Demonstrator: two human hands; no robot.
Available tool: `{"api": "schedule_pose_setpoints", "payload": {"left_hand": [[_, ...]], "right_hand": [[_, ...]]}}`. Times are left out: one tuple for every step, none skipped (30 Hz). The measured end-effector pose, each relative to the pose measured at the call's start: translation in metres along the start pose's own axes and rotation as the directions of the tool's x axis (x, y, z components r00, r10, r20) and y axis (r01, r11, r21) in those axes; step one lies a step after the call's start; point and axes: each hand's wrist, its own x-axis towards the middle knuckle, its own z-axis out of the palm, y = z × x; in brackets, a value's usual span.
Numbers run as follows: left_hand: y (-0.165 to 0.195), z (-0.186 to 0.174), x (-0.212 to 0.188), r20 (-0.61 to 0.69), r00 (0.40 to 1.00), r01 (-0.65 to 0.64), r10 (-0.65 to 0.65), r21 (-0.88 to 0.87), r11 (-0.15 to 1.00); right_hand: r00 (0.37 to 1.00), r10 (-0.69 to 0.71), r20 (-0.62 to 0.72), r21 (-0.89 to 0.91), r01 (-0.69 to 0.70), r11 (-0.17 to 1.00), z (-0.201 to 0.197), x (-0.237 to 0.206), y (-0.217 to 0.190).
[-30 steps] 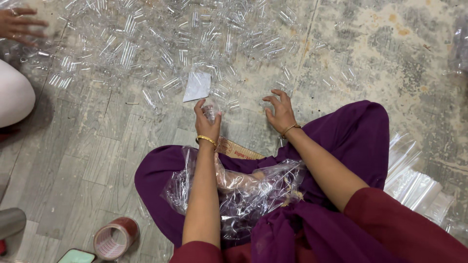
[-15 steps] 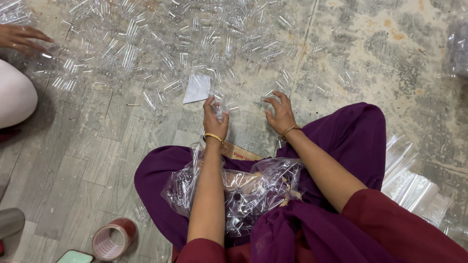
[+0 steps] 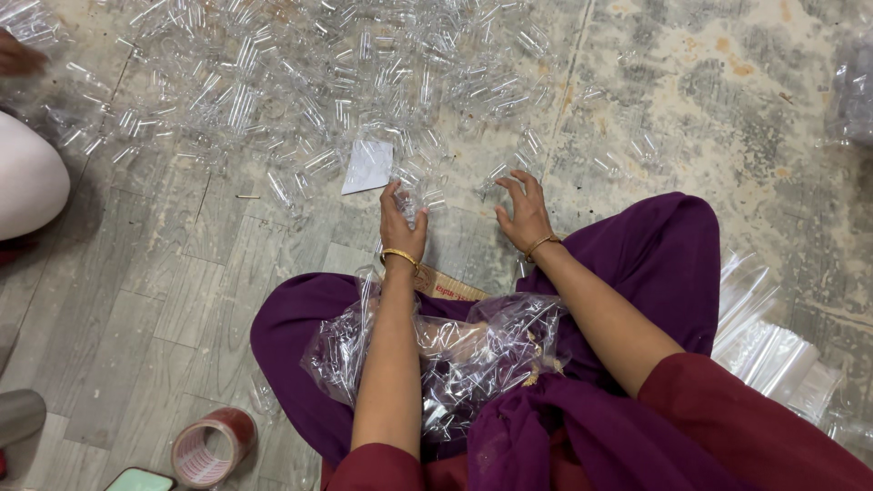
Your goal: The person sits on the floor and packs clear plastic tubes into transparent plastic bags, gathering tubes from a pile on the floor and filling bags one at a time. They occasionally press the bags flat and set filled bags aside with other packed bags.
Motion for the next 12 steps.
{"api": "schedule_pose_setpoints", "payload": {"left_hand": [[0.0, 0.0, 0.0, -0.002, 1.0, -0.003, 0.003, 0.0, 1.0], [0.001, 0.001, 0.0, -0.004, 1.0, -0.006, 0.006, 0.0, 1.0], [0.001, 0.001, 0.0, -0.004, 1.0, -0.004, 0.004, 0.0, 1.0], [0.001, 0.001, 0.0, -0.005, 1.0, -0.002, 0.002, 0.0, 1.0], [0.002, 0.001, 0.0, -0.005, 1.0, 0.0, 0.0, 0.0, 1.0], [0.002, 0.001, 0.0, -0.004, 1.0, -0.003, 0.003, -0.006, 1.0], [0.002, 0.001, 0.0, -0.004, 1.0, -0.006, 0.006, -0.012, 1.0], [0.0, 0.001, 0.0, -0.003, 1.0, -0.007, 0.007, -0.019, 1.0], [-0.001, 0.001, 0.0, -0.005, 1.0, -0.018, 0.018, -0.014, 1.0], [-0.002, 0.001, 0.0, -0.007, 1.0, -0.029, 0.029, -0.01, 1.0], [-0.003, 0.001, 0.0, -0.01, 0.999, -0.04, 0.04, -0.005, 0.999], [-0.004, 0.001, 0.0, -0.005, 0.999, -0.031, 0.031, 0.003, 1.0]], "right_hand": [[1.0, -0.002, -0.003, -0.002, 0.002, 1.0, 0.0, 0.0, 0.0], [1.0, -0.004, -0.007, -0.004, 0.004, 1.0, 0.0, 0.0, 0.0], [1.0, -0.005, -0.007, -0.006, 0.005, 1.0, -0.001, 0.0, 0.0], [1.0, -0.006, -0.007, -0.008, 0.006, 1.0, -0.001, 0.0, -0.001], [1.0, -0.007, -0.007, -0.01, 0.007, 1.0, -0.002, 0.0, -0.002], [1.0, 0.003, 0.0, -0.009, -0.003, 1.0, -0.003, 0.001, -0.004], [1.0, 0.013, 0.007, -0.008, -0.013, 1.0, -0.005, 0.002, -0.006], [1.0, 0.023, 0.016, -0.007, -0.023, 1.0, -0.005, 0.003, -0.009], [1.0, 0.003, 0.021, -0.025, -0.003, 1.0, -0.006, 0.005, -0.013], [1.0, -0.017, 0.026, -0.042, 0.018, 0.999, -0.009, 0.008, -0.018], [0.999, -0.037, 0.032, -0.059, 0.039, 0.998, -0.016, 0.011, -0.028], [0.999, -0.037, 0.033, -0.058, 0.039, 0.998, -0.024, -0.003, -0.024]]}}
